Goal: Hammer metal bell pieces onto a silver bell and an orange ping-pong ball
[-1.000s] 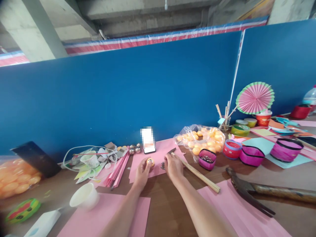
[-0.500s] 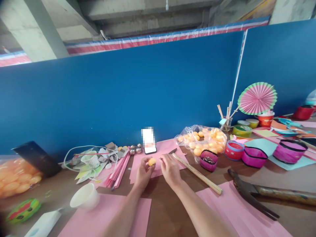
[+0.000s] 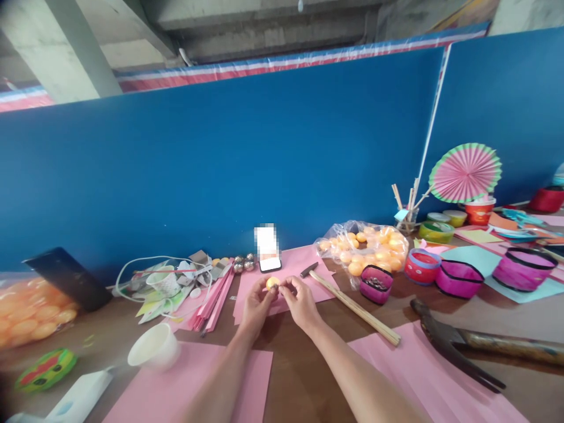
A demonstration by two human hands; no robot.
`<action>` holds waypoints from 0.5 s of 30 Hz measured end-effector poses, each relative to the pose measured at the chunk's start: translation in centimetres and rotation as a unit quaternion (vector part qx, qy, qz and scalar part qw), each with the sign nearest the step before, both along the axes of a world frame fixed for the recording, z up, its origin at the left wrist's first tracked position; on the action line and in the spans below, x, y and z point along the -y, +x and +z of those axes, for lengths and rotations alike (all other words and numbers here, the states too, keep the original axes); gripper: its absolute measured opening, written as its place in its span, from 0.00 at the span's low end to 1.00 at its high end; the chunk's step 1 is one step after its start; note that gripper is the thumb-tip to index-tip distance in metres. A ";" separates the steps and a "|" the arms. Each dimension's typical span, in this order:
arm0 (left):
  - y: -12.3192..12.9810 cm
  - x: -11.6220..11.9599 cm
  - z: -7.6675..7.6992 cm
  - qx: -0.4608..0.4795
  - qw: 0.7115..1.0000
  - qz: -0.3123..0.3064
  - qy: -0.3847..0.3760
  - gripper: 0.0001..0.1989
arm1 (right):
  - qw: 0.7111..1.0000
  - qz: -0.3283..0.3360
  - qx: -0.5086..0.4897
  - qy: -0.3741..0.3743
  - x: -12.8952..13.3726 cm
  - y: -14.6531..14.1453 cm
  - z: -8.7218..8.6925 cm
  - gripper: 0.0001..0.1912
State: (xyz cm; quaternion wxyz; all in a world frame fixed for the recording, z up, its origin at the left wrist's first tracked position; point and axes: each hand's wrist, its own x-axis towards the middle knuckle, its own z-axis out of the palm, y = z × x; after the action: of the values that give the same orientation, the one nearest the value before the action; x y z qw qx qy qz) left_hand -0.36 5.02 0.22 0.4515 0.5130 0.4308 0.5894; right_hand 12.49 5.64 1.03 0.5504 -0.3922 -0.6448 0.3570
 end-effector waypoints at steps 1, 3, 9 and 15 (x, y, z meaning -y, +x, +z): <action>0.0 0.0 0.0 0.008 1.000 -0.005 0.002 0.20 | 1.000 0.005 -0.003 -0.003 0.0 0.0 -0.1 0.06; -0.1 0.0 -0.1 0.022 1.000 -0.009 0.003 0.20 | 1.000 0.011 -0.005 -0.007 0.0 -0.1 -0.1 0.06; -0.1 0.1 0.1 0.041 0.999 -0.026 0.002 0.20 | 1.000 0.001 0.001 -0.003 -0.1 -0.2 -0.3 0.06; -0.2 0.2 0.2 0.050 0.998 -0.024 -0.016 0.20 | 1.000 0.007 -0.012 -0.016 -0.1 -0.2 -0.4 0.07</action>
State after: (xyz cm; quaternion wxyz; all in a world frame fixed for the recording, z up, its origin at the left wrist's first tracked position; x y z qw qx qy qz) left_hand -0.56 4.81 0.47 0.4947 0.4857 0.4051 0.5960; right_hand 12.33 5.74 0.62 0.5492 -0.3924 -0.6350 0.3757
